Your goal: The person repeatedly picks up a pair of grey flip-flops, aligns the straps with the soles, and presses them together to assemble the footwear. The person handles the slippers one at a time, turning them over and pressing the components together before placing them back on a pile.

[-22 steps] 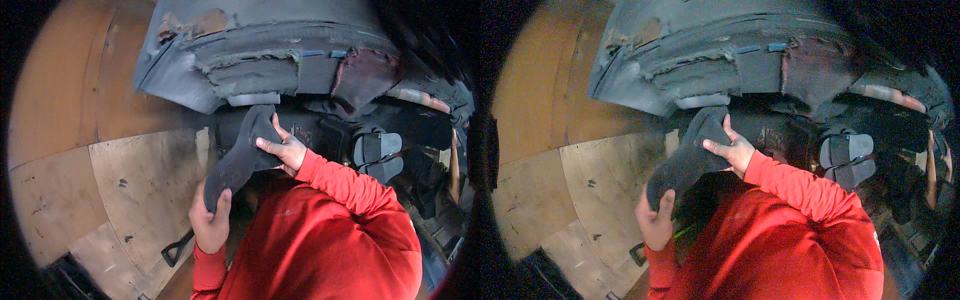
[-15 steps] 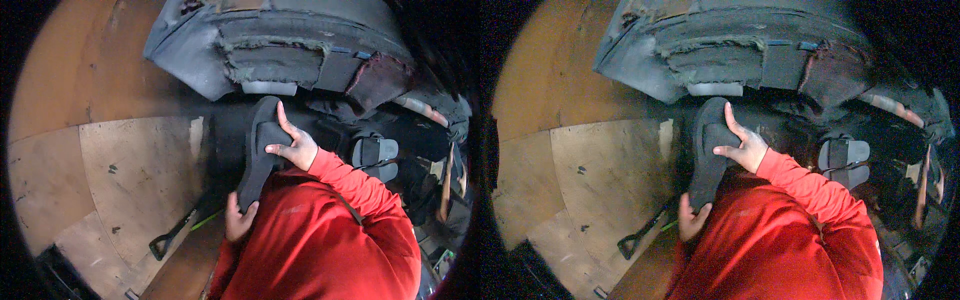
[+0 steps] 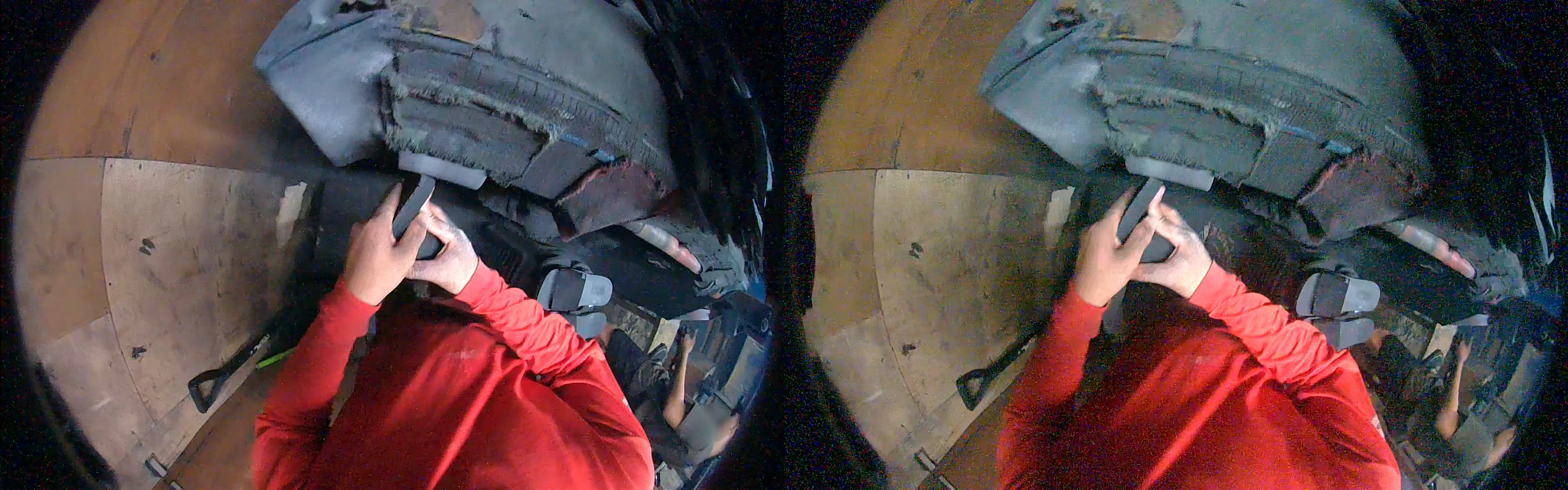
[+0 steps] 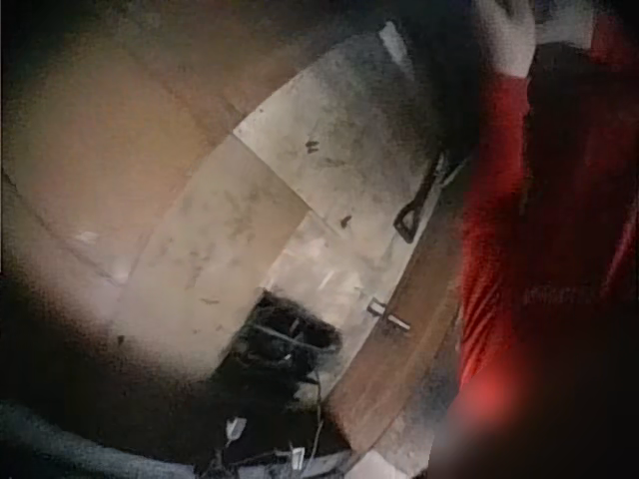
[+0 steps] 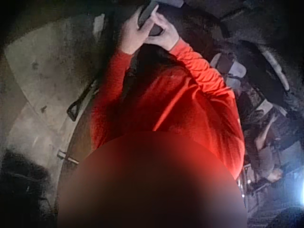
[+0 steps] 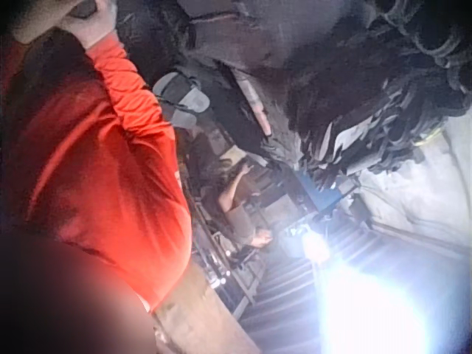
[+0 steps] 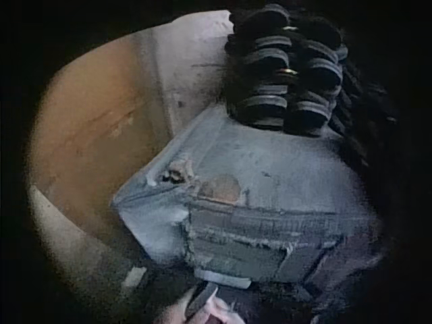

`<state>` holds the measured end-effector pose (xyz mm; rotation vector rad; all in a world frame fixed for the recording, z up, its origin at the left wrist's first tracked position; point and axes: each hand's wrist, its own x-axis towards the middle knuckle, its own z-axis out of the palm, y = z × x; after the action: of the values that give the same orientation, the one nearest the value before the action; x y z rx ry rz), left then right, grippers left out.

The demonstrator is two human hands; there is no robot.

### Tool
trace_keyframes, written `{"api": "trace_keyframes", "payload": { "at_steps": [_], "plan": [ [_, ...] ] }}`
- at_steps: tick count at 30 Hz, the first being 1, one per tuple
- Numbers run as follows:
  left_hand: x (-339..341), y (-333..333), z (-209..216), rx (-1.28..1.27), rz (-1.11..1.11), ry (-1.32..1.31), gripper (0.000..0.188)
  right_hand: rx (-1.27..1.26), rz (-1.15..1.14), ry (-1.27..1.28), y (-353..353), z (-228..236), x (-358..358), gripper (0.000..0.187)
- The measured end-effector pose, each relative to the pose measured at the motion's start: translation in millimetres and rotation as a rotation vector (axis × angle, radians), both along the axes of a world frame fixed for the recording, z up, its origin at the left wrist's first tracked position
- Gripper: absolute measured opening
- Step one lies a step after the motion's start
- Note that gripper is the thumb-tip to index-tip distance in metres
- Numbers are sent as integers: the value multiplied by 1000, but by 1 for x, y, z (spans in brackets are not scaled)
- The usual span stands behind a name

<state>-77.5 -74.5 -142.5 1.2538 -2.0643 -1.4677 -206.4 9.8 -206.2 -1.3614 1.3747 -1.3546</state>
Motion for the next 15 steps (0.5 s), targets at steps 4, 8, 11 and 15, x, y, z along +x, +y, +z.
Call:
{"api": "trace_keyframes", "payload": {
  "at_steps": [4, 8, 11, 15],
  "plan": [
    [6, -11, 17, 81, -129, 34, 48, 186, 116, -382, 7, 11, 0, 96],
    [-10, -20, 6, 195, -152, 65, 44, 472, 137, -1091, 4, 23, -9, 83],
    [-33, -32, -24, 399, -173, 107, 43, 735, -70, -1161, -4, 24, -31, 58],
    [-41, -27, -58, 445, -154, 388, 41, 664, 48, -956, -10, 13, -51, 56]
  ]
}}
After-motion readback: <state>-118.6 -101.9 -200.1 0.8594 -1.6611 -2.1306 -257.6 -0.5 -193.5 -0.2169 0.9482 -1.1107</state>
